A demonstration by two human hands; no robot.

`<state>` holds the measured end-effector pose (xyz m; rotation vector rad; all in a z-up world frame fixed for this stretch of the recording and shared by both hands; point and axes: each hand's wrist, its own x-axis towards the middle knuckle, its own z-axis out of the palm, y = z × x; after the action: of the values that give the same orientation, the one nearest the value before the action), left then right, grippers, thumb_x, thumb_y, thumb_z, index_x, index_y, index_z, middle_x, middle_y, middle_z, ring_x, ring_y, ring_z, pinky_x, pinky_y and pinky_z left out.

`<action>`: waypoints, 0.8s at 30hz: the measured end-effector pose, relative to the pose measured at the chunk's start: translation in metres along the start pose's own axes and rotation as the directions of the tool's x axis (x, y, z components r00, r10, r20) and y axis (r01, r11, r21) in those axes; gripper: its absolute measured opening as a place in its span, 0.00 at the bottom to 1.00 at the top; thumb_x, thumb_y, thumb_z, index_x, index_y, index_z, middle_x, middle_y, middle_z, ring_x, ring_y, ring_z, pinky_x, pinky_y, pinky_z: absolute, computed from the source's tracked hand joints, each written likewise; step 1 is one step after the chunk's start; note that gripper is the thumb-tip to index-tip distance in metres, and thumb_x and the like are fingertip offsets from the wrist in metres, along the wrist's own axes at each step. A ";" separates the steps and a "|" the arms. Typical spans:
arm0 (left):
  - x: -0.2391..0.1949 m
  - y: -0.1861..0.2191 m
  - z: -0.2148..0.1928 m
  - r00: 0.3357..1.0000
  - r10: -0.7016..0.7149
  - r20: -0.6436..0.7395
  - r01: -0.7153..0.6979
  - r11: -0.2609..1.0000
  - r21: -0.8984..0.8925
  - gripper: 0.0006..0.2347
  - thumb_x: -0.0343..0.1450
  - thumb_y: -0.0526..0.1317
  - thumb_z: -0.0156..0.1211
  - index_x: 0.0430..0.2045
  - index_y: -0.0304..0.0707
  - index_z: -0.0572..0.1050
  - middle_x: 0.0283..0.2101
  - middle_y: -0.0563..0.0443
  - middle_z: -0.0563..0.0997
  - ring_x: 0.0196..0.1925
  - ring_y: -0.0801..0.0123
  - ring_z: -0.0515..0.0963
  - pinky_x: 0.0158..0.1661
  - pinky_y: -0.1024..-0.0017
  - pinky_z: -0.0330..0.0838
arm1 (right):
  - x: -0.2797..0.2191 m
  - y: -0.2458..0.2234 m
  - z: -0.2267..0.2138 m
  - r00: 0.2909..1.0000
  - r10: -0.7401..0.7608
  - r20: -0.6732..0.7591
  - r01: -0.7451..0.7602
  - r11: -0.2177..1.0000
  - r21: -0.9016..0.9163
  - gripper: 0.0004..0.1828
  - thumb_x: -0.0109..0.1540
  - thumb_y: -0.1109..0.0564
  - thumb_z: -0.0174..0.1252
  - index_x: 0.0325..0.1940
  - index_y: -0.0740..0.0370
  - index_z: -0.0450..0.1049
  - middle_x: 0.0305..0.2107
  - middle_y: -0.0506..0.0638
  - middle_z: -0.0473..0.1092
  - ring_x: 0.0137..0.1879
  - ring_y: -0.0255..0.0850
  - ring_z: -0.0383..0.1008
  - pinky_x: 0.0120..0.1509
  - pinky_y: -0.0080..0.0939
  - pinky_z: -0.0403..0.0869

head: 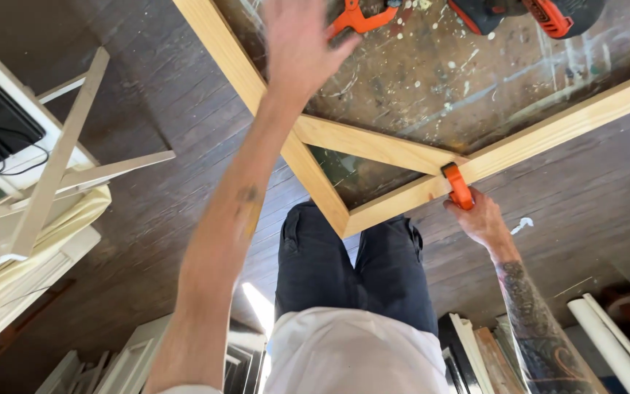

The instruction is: Assembling a wooden frame by gluing, clamping, and drilling

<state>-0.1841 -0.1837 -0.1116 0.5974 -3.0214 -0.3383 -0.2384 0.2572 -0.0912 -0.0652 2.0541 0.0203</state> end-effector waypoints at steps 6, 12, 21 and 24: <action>-0.184 -0.001 0.018 0.385 -0.907 0.173 0.406 -0.002 -0.914 0.28 0.63 0.33 0.81 0.52 0.42 0.67 0.43 0.54 0.71 0.46 0.71 0.73 0.50 0.68 0.68 | -0.014 -0.012 -0.009 0.997 -0.064 0.032 0.061 0.994 0.088 0.26 0.56 0.38 0.62 0.51 0.56 0.78 0.40 0.75 0.76 0.55 0.74 0.74 0.61 0.69 0.70; -0.178 -0.006 0.061 0.533 -0.488 0.692 0.332 -0.631 -0.701 0.23 0.67 0.39 0.77 0.54 0.34 0.74 0.50 0.44 0.83 0.48 0.60 0.86 0.48 0.63 0.83 | -0.003 0.000 -0.009 0.994 -0.103 0.038 0.102 0.994 0.035 0.26 0.57 0.36 0.65 0.49 0.57 0.78 0.38 0.71 0.76 0.53 0.70 0.76 0.59 0.66 0.71; -0.156 -0.014 0.035 0.429 -0.531 0.731 0.329 -0.661 -0.674 0.18 0.59 0.41 0.76 0.41 0.33 0.82 0.41 0.46 0.88 0.39 0.67 0.86 0.41 0.70 0.83 | -0.097 -0.115 -0.074 0.991 -0.071 -0.110 0.021 0.914 -0.405 0.38 0.59 0.27 0.55 0.67 0.47 0.73 0.53 0.44 0.77 0.53 0.48 0.79 0.48 0.52 0.77; -0.159 -0.006 0.037 0.414 -0.496 0.764 0.349 -0.688 -0.636 0.18 0.60 0.45 0.74 0.37 0.31 0.82 0.36 0.46 0.87 0.32 0.68 0.85 0.35 0.72 0.82 | -0.099 -0.196 -0.058 0.776 -0.558 -0.294 0.595 0.803 0.044 0.21 0.64 0.51 0.67 0.57 0.65 0.76 0.37 0.49 0.76 0.46 0.37 0.75 0.60 0.40 0.70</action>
<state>-0.0380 -0.1215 -0.1493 1.7054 -0.5652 -2.2237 -0.2327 0.0633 0.0263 -0.6510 2.2165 -0.5417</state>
